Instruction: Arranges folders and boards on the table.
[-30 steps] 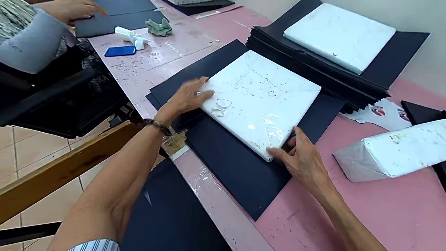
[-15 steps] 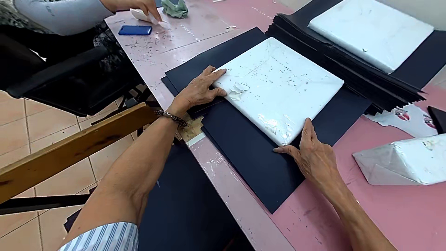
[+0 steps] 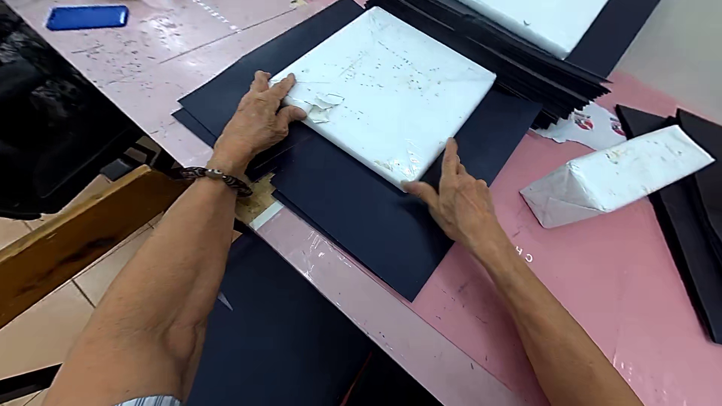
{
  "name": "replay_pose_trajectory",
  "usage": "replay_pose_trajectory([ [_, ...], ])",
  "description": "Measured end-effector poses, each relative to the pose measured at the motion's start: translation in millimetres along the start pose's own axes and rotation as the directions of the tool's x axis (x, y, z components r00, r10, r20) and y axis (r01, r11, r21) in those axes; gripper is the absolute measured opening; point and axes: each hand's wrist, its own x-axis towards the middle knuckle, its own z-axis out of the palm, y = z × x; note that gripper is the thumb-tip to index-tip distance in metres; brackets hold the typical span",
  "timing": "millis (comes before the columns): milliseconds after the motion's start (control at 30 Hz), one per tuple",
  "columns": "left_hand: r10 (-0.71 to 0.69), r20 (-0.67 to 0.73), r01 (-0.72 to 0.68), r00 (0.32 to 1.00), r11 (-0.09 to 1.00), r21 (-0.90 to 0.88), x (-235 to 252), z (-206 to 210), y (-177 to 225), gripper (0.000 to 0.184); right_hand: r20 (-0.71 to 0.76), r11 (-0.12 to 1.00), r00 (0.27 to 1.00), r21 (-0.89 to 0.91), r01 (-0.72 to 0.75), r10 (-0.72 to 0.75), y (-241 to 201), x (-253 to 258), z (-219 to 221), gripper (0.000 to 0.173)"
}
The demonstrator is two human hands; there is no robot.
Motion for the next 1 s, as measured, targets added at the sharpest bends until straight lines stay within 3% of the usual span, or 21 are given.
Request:
replay_pose_trajectory([
  [133,0.026,-0.021,-0.026,0.999,1.000,0.011,1,2,-2,0.054,-0.005,0.984,0.999,-0.175,-0.043,0.043,-12,4,12,0.111],
  [400,-0.132,-0.033,0.133,0.991,0.991,0.021,2,4,10,0.053,0.053,0.979,0.995,-0.189,-0.073,0.085,-22,9,7,0.100],
  [500,-0.134,-0.043,0.136,0.990,0.989,0.054,2,2,11,0.052,0.093,0.978,0.984,-0.164,-0.133,0.149,-27,17,5,0.105],
  [600,-0.131,-0.014,0.131,0.991,0.989,0.068,1,3,16,0.052,0.077,0.984,0.983,-0.078,-0.159,0.165,-23,16,6,0.106],
  [667,-0.150,0.011,0.148,0.989,0.983,0.111,-1,-1,17,0.055,0.097,0.987,0.987,0.082,-0.140,0.131,-19,11,-1,0.104],
  [767,-0.228,0.071,0.205,0.971,0.949,0.237,0,-10,22,0.061,0.000,0.924,0.994,0.368,0.098,-0.106,3,-23,-10,0.085],
  [867,-0.137,0.039,0.128,0.990,0.976,0.176,0,-18,71,0.063,-0.188,0.882,0.931,0.306,0.358,-0.313,37,-84,-6,0.066],
  [933,0.046,0.031,-0.048,0.998,0.995,0.090,6,-15,126,0.059,-0.208,0.888,0.898,0.177,0.424,-0.387,70,-125,3,0.054],
  [1000,0.191,0.074,-0.193,0.979,0.981,0.023,9,3,191,0.068,-0.189,0.896,0.893,0.105,0.432,-0.408,104,-160,8,0.047],
])
